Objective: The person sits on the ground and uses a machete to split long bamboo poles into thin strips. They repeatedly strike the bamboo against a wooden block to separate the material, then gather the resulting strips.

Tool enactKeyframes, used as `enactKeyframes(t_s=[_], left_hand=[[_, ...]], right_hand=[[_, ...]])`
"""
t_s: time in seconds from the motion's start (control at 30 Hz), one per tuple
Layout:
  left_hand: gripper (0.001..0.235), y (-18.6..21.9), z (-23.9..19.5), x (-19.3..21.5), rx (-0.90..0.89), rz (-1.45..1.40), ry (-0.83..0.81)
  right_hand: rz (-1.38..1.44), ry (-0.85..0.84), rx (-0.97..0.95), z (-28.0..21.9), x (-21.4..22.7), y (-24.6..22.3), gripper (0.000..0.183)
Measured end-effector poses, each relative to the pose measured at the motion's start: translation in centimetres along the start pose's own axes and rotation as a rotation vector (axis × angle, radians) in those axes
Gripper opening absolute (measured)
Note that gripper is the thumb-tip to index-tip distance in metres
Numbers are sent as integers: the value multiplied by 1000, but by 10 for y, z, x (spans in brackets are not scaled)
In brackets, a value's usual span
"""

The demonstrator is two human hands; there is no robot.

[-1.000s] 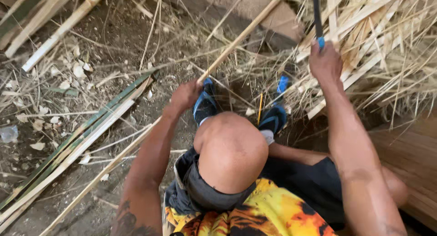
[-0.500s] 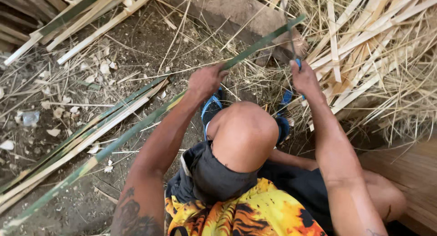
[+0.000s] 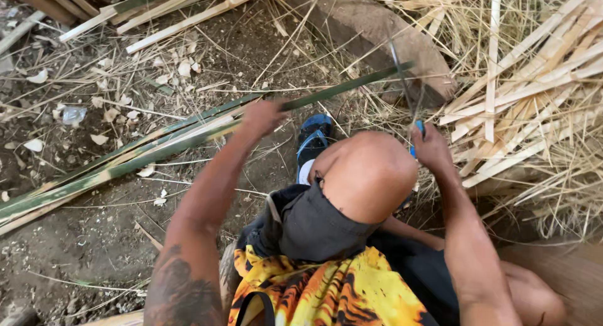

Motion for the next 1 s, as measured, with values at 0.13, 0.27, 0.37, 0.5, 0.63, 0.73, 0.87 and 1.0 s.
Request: enactKeyframes(t_s=[0.13, 0.27, 0.37, 0.5, 0.63, 0.73, 0.87, 1.0], left_hand=[[38, -82, -39, -16, 68, 155, -176], [35, -37, -30, -46, 38, -65, -90], [34, -52, -31, -70, 61, -135, -21], [41, -127, -41, -100, 251, 50, -8], [64, -161, -37, -93, 364, 238, 21], [87, -121, -4, -74, 247, 45, 106], [119, -62, 66, -62, 106, -134, 246], [145, -50, 144, -66, 67, -259, 320]], right_hand=[[230, -66, -18, -22, -24, -28, 50], [300, -104, 63, -9, -46, -60, 46], [241, -110, 70, 4, -44, -64, 48], [242, 131, 337, -7, -1, -71, 68], [437, 163, -118, -12, 8, -22, 62], [582, 201, -216, -13, 3, -8, 39], [518, 198, -263, -5, -7, 7, 34], [527, 158, -255, 3, -19, 14, 31]])
Point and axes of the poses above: each hand's wrist, its own z-axis towards the middle knuckle, its own x-axis out of the back of the hand, y = z × x, the point moved 10 cm from there along z, towards the middle knuckle, and after that the axes turned 7 degrees about y, right-handed, at the moved point
